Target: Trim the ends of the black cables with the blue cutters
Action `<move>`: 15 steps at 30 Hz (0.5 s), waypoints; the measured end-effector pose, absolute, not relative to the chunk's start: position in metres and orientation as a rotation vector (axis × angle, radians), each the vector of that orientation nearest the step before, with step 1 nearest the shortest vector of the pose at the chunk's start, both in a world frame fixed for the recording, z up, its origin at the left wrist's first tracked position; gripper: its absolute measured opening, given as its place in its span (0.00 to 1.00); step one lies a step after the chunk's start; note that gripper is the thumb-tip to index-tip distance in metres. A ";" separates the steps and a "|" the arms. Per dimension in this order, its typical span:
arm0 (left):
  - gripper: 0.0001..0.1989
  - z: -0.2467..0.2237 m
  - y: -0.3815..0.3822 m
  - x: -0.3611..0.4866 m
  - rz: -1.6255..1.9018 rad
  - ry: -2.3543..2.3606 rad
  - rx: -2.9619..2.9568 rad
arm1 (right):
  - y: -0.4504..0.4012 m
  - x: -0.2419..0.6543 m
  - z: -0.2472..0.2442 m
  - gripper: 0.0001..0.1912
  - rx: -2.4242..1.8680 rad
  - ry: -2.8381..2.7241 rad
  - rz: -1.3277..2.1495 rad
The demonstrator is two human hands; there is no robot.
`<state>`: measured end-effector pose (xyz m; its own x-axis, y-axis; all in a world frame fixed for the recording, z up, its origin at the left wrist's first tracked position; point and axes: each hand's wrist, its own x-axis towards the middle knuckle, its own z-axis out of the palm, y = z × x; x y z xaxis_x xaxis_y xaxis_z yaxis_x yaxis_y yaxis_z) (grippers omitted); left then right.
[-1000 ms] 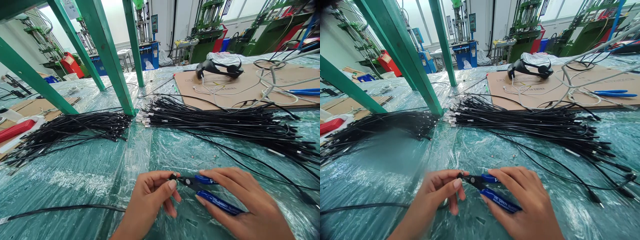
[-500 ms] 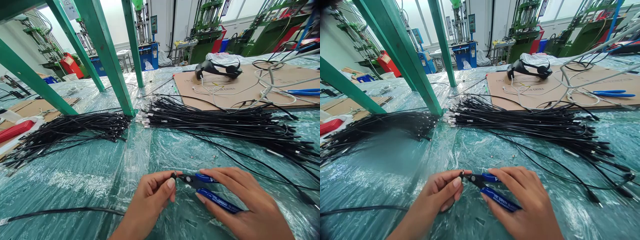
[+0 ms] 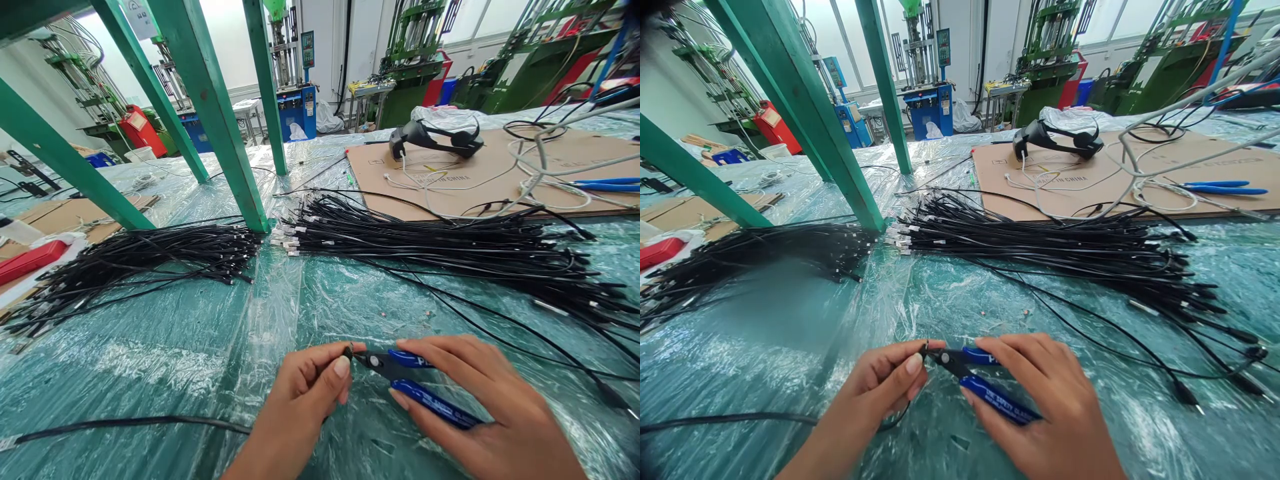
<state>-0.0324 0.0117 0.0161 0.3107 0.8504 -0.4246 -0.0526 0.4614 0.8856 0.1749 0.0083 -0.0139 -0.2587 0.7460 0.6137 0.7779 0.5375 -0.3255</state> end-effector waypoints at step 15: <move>0.22 0.013 0.011 -0.032 0.740 1.109 0.980 | 0.011 0.174 -0.012 0.11 -1.227 -1.996 -0.005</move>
<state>-0.0321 0.0114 0.0133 0.2959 0.8761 -0.3807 -0.0155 0.4029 0.9151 0.1739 0.0113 -0.0118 -0.2321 0.7558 0.6123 0.7588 0.5345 -0.3721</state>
